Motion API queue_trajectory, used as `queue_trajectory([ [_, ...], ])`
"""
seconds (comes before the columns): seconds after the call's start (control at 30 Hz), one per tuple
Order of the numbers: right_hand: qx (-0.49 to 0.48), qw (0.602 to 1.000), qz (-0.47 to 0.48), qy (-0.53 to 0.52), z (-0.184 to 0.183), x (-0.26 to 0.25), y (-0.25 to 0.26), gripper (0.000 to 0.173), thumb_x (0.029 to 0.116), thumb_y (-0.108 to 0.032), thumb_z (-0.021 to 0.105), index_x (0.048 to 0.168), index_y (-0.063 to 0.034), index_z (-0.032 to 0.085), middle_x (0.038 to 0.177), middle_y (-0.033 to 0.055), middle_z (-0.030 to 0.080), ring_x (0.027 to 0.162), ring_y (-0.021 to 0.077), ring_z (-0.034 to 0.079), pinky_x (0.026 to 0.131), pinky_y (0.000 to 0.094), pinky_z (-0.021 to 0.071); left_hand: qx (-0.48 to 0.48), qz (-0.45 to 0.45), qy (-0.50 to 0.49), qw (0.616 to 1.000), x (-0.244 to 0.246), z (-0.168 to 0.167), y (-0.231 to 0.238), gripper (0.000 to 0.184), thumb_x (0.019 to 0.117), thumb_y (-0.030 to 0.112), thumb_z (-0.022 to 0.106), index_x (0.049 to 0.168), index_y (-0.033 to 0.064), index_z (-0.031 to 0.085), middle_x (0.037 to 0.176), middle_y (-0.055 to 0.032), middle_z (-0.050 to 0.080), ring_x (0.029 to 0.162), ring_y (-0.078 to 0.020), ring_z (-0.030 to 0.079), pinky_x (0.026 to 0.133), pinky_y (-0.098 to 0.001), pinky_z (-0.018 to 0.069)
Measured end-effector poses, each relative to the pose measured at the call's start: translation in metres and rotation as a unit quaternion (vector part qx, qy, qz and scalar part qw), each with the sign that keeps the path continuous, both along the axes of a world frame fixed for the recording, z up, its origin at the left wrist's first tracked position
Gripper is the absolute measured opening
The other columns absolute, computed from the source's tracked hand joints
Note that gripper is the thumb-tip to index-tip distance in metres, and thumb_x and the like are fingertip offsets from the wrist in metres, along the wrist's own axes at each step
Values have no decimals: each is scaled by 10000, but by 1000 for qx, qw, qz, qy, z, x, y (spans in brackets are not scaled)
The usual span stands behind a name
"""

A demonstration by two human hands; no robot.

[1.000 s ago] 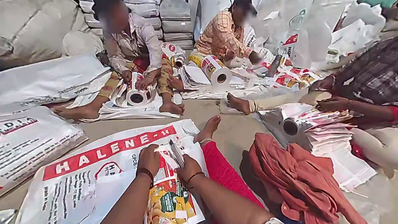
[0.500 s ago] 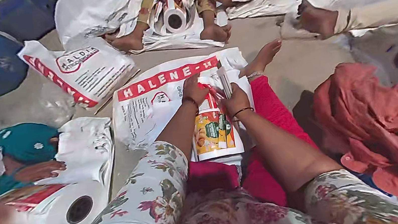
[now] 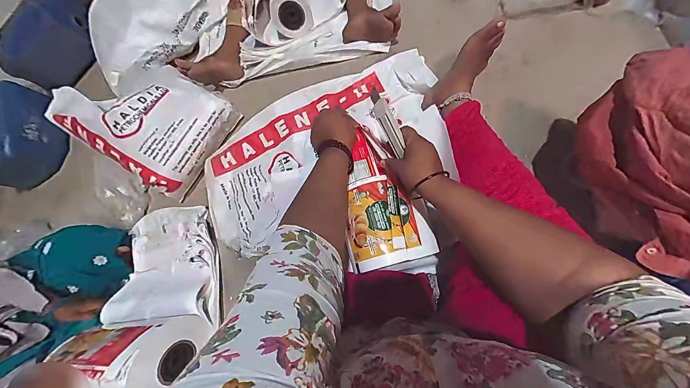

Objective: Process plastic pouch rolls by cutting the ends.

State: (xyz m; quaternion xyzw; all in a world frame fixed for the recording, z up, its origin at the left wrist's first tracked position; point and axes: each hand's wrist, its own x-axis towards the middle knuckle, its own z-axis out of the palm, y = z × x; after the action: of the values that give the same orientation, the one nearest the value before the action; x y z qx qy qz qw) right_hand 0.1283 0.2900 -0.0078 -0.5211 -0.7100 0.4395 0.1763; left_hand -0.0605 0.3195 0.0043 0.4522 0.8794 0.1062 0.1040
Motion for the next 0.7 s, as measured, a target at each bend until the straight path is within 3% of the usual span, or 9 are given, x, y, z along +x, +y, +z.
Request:
queue_trajectory([
  [0.1, -7, 1000, -11, 10, 8, 7, 3, 479, 883, -205, 788, 1299, -94, 578, 1063, 167, 716, 980, 346, 708, 860, 590, 555, 65, 82, -47, 993, -20, -4, 5, 475, 1091, 411, 426, 1278, 54, 677, 1298, -189, 685, 1262, -361, 629, 1068, -607, 474],
  [0.2, -9, 999, -1, -34, 11, 21, 15, 498, 887, -186, 781, 1314, -63, 553, 1087, 214, 697, 1002, 400, 692, 862, 631, 541, 118, 17, -58, 991, -27, -13, 2, 456, 1079, 419, 475, 1279, 66, 684, 1263, -155, 702, 1245, -312, 639, 1101, -545, 464],
  [0.27, 6, 989, 33, -146, 14, 33, 30, 491, 894, -159, 745, 1323, -39, 541, 1119, 259, 679, 1050, 459, 671, 851, 678, 524, 144, -22, -67, 987, -28, -20, 2, 492, 1058, 455, 513, 1345, 78, 643, 1326, -131, 673, 1301, -279, 599, 1144, -491, 435],
  [0.37, 22, 960, 24, -279, 14, 56, 51, 397, 925, -165, 675, 1258, 37, 594, 1153, 334, 652, 1070, 530, 648, 801, 738, 500, 150, -42, -99, 983, -25, -31, -6, 737, 942, 442, 702, 1525, 63, 455, 1563, -211, 455, 1478, -360, 399, 1226, -515, 328],
  [0.47, 53, 968, -20, -243, 35, 67, 42, 459, 926, -142, 679, 1313, 52, 526, 1230, 329, 613, 1102, 520, 639, 833, 712, 517, 144, -38, -122, 981, -12, -34, -31, 744, 960, 320, 673, 1560, 3, 366, 1612, -257, 360, 1511, -375, 346, 1235, -512, 315],
  [0.53, 57, 992, 7, -115, 45, 58, 29, 445, 971, -153, 674, 1341, 24, 502, 1177, 271, 639, 1022, 447, 674, 841, 641, 550, 134, -8, -101, 986, 0, -30, -43, 662, 1017, 255, 561, 1559, -50, 337, 1618, -252, 359, 1517, -338, 355, 1247, -472, 303],
  [0.6, -34, 997, 62, -13, 29, 43, 17, 421, 990, -192, 672, 1339, -22, 508, 1148, 195, 679, 955, 333, 734, 832, 548, 621, 88, 50, -62, 993, 14, -20, -53, 648, 1038, 274, 489, 1584, -22, 305, 1587, -210, 433, 1454, -308, 461, 1196, -486, 379],
  [0.63, -87, 992, 87, -17, 18, 38, 15, 422, 988, -190, 673, 1326, 4, 513, 1152, 215, 665, 987, 343, 714, 862, 552, 602, 65, 74, -47, 994, 20, -15, -55, 630, 1041, 290, 476, 1580, 3, 320, 1535, -200, 499, 1381, -317, 542, 1131, -520, 445],
  [0.7, -125, 976, 113, -136, 3, 35, 15, 375, 1006, -192, 634, 1231, 98, 563, 1162, 298, 638, 1080, 420, 651, 908, 603, 512, 20, 100, -42, 994, 28, -3, -55, 610, 1038, 325, 494, 1540, 8, 356, 1411, -218, 594, 1268, -352, 626, 1041, -565, 505],
])
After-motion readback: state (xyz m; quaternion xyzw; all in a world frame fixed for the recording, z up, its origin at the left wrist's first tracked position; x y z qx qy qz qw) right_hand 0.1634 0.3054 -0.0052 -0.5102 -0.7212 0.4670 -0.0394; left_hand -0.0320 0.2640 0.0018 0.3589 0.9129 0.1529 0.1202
